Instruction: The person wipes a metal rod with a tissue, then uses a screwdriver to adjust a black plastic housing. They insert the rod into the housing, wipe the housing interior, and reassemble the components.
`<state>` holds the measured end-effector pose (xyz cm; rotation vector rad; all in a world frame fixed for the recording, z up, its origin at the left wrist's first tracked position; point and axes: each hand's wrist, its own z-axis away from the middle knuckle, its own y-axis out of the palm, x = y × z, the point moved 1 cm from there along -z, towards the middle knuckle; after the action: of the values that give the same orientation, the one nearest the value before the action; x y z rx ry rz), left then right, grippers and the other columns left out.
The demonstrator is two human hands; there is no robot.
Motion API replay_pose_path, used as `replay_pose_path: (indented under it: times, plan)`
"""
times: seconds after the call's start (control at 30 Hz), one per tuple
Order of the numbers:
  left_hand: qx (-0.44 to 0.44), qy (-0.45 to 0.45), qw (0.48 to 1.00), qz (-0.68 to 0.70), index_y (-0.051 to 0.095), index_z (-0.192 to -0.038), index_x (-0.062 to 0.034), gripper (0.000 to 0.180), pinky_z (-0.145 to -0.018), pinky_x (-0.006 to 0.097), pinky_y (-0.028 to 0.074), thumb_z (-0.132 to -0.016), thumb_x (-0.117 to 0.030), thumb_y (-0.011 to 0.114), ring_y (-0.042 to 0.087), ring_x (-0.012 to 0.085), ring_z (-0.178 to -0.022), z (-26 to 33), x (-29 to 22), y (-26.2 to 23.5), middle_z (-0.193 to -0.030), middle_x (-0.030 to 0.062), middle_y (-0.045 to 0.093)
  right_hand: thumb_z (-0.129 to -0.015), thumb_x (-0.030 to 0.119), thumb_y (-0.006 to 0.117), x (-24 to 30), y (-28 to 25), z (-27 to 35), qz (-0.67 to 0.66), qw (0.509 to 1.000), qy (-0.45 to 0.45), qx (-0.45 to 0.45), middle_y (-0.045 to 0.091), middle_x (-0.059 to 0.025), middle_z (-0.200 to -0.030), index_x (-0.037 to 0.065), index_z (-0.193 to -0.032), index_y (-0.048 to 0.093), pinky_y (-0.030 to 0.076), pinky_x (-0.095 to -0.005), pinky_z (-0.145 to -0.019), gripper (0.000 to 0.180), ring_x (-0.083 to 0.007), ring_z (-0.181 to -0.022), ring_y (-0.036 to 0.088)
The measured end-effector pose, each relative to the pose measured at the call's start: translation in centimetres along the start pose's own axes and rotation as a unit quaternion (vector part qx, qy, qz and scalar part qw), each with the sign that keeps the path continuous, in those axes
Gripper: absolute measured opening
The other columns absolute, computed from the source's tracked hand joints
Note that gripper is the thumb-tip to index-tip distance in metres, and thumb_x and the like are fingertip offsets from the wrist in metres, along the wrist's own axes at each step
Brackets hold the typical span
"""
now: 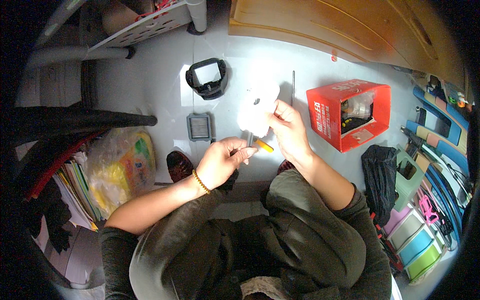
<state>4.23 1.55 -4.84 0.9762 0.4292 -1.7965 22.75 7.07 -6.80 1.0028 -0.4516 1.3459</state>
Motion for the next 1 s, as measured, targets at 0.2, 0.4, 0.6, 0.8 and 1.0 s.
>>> replay_pose_path:
  times: [0.2, 0.4, 0.6, 0.8, 1.0]
  plan:
    - [-0.02, 0.033, 0.999, 0.011, 0.073, -0.099, -0.003, 0.03, -0.059, 0.023, 0.042, -0.098, -0.03, 0.061, 0.05, 0.0064, -0.063, 0.3, 0.1, 0.0, -0.076, 0.0009, 0.058, -0.098, 0.004, 0.057, -0.5, 0.5, 1.2, -0.044, 0.999, 0.01, 0.001, 0.067, -0.0037, -0.097, -0.001, -0.111, 0.061, 0.05, -0.0252, -0.076, 0.014, -0.0091, -0.084, 0.061]
    - [-0.017, 0.071, 0.995, -0.072, 0.072, -0.095, -0.0008, 0.027, -0.067, 0.027, 0.046, -0.098, -0.026, 0.062, 0.055, 0.0098, -0.071, 0.6, -0.3, 0.1, -0.077, 0.0031, 0.059, -0.097, 0.006, 0.059, 0.1, 1.2, 1.9, 0.056, 0.996, -0.042, -0.054, 0.066, -0.0006, -0.083, 0.003, -0.094, 0.061, 0.048, -0.0217, -0.065, 0.004, -0.0054, -0.073, 0.06]
    - [-0.008, 0.039, 0.997, -0.059, 0.073, -0.097, -0.002, 0.022, -0.071, 0.028, 0.047, -0.097, -0.022, 0.063, 0.058, 0.0114, -0.074, 1.1, -1.2, 0.6, -0.079, 0.0051, 0.061, -0.093, 0.003, 0.062, 1.4, 2.0, 0.8, 0.053, 0.987, -0.111, -0.102, 0.065, 0.0012, -0.082, 0.003, -0.091, 0.06, 0.046, -0.0214, -0.062, 0.003, -0.0036, -0.072, 0.058]
    - [-0.002, 0.05, 0.997, -0.058, 0.073, -0.099, -0.0013, 0.024, -0.071, 0.027, 0.048, -0.098, -0.022, 0.062, 0.058, 0.0113, -0.073, 1.2, -1.5, 0.4, -0.081, 0.0048, 0.062, -0.093, 0.004, 0.063, 1.0, 1.8, 1.1, 0.195, 0.961, -0.155, -0.119, 0.063, 0.0034, -0.078, 0.003, -0.089, 0.056, 0.043, -0.0221, -0.059, 0.008, -0.0031, -0.07, 0.055]
    - [0.005, 0.028, 0.998, 0.059, 0.073, -0.098, -0.0022, 0.028, -0.062, 0.023, 0.044, -0.099, -0.027, 0.06, 0.057, 0.0073, -0.072, 1.5, -2.2, 0.3, -0.082, 0.0015, 0.063, -0.094, -0.004, 0.057, 2.4, 2.1, 0.5, 0.162, 0.97, -0.156, -0.091, 0.06, 0.0015, -0.082, 0.002, -0.095, 0.053, 0.044, -0.0197, -0.062, 0.008, -0.0029, -0.07, 0.054]
